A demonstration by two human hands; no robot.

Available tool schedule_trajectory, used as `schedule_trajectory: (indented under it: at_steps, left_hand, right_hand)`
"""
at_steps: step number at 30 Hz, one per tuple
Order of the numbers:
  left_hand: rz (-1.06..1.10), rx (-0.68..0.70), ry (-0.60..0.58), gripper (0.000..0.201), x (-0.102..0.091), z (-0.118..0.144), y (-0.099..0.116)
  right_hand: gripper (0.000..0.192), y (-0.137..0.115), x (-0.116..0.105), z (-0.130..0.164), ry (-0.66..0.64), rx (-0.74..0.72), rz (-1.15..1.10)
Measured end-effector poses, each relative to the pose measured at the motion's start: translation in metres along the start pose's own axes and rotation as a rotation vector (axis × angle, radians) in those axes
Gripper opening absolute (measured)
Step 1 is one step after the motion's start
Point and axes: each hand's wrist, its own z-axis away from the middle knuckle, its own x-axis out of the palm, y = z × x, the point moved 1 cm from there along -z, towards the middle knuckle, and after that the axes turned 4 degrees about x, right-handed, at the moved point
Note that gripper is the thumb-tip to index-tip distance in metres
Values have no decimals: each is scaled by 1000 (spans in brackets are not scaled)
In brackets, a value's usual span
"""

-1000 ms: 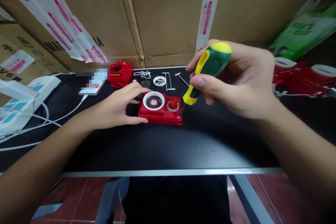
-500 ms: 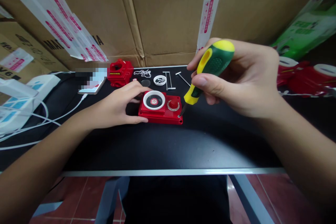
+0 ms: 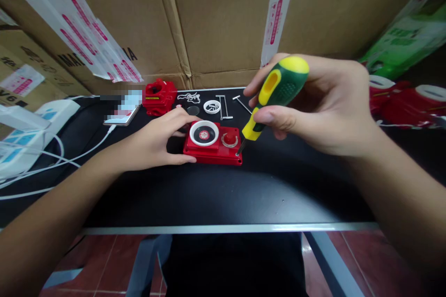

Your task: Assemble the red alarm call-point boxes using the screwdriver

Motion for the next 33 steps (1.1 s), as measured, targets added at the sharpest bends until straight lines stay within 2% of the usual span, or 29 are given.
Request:
schedule_trajectory:
  at_steps: [6,10,18,24,29,33]
  left_hand:
    - [-43,5,-3,67,-1,-1,3]
    - [-64,15,-6,68,-1,-1,3]
    - [-45,8,-2,67,-1,-1,3]
    - [-50,0,-1,69,-1,-2,3]
    - [-61,26,-4,69,-2,-2,2]
    - [-7,32,-5,68,0,0,-1]
  right_hand:
    - [39,-3,-3,7,-120,45,-32]
    - [35,0,-4,6,-158,44,-32]
    - [28,-5,2,5,-106,51,70]
    - [30,-8,12,6,93,-35,-18]
    - [20,-8,13,10,130,-38,24]
    - [12,-7,9,10,109,-62,55]
